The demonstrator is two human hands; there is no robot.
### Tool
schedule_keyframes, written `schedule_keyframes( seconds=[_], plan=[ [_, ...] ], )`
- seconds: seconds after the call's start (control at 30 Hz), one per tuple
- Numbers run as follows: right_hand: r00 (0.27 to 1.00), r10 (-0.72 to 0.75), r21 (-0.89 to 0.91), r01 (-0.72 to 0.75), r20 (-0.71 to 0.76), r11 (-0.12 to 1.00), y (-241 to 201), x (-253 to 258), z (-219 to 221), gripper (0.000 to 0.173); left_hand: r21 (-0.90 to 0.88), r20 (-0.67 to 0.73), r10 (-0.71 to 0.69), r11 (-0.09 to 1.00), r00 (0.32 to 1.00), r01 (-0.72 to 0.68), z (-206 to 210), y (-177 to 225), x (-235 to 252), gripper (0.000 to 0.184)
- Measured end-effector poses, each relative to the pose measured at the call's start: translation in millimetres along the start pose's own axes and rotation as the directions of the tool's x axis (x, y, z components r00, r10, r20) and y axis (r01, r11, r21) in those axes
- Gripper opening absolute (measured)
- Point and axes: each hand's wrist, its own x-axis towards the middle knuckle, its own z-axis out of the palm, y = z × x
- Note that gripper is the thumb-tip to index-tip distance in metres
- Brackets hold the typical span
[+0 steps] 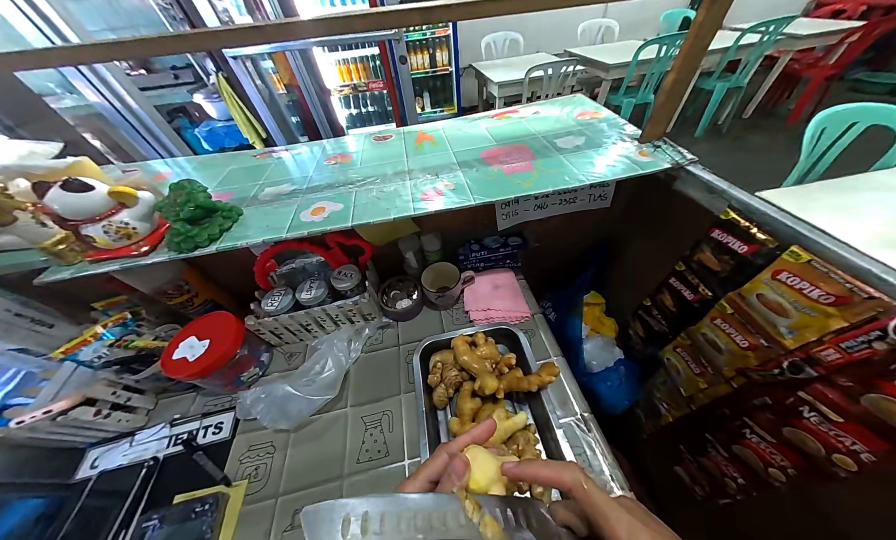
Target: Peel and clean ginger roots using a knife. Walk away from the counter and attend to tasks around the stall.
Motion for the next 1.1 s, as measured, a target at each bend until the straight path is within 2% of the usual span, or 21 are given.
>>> schedule_keyframes(
  seconds=[0.27,0.4,0.47,0.57,0.63,0.7,0.77,0.87,0.97,1.1],
  plan=[
    [0.995,0.004,-0.099,-0.014,-0.097,0.995,0.8,2.8,7.7,0.062,-0.063,-0.047,0.027,0.998,0.999,-0.030,6.2,-2.6,-3.1,0.051],
    [0.993,0.015,-0.064,-0.022,-0.117,0.998,4.2,5.8,9.3,0.061,-0.157,-0.134,0.066,0.984,0.989,-0.087,16.0,-4.0,-7.7,0.048],
    [0.993,0.027,0.060,-0.020,-0.118,0.998,4.4,7.6,11.1,0.058,-0.150,-0.189,0.058,0.985,0.980,-0.087,19.7,-4.3,-8.4,0.038],
    [0.995,0.023,0.415,0.020,-0.099,0.909,5.0,10.7,13.2,0.053,-0.095,-0.217,0.017,0.995,0.976,-0.039,21.4,-2.1,-5.0,0.037],
    [0.997,0.013,0.487,0.027,-0.079,0.873,6.0,10.8,10.3,0.053,-0.103,-0.206,0.011,0.994,0.978,-0.033,18.9,-2.1,-4.4,0.038],
    [0.998,0.008,0.398,0.015,-0.056,0.917,5.8,8.4,6.2,0.058,-0.127,-0.209,0.019,0.991,0.978,-0.046,15.3,-4.2,-5.7,0.038],
    [0.999,-0.002,0.254,0.011,-0.035,0.967,5.5,6.0,4.0,0.065,-0.144,-0.150,0.036,0.988,0.988,-0.058,9.4,-7.3,-5.2,0.044],
    [1.000,0.010,0.113,-0.008,-0.016,0.994,3.4,4.2,2.1,0.070,-0.075,-0.052,0.037,0.996,0.998,-0.041,1.5,-10.0,0.4,0.053],
    [1.000,-0.003,0.043,0.002,0.007,0.999,3.2,4.6,-1.4,0.071,-0.024,-0.003,0.035,0.999,0.999,-0.035,-0.8,-8.6,1.9,0.049],
    [1.000,-0.010,0.024,0.010,-0.006,1.000,4.4,5.7,-1.1,0.067,-0.069,-0.021,0.028,0.997,0.999,-0.029,0.3,-8.7,2.3,0.046]
  ],
)
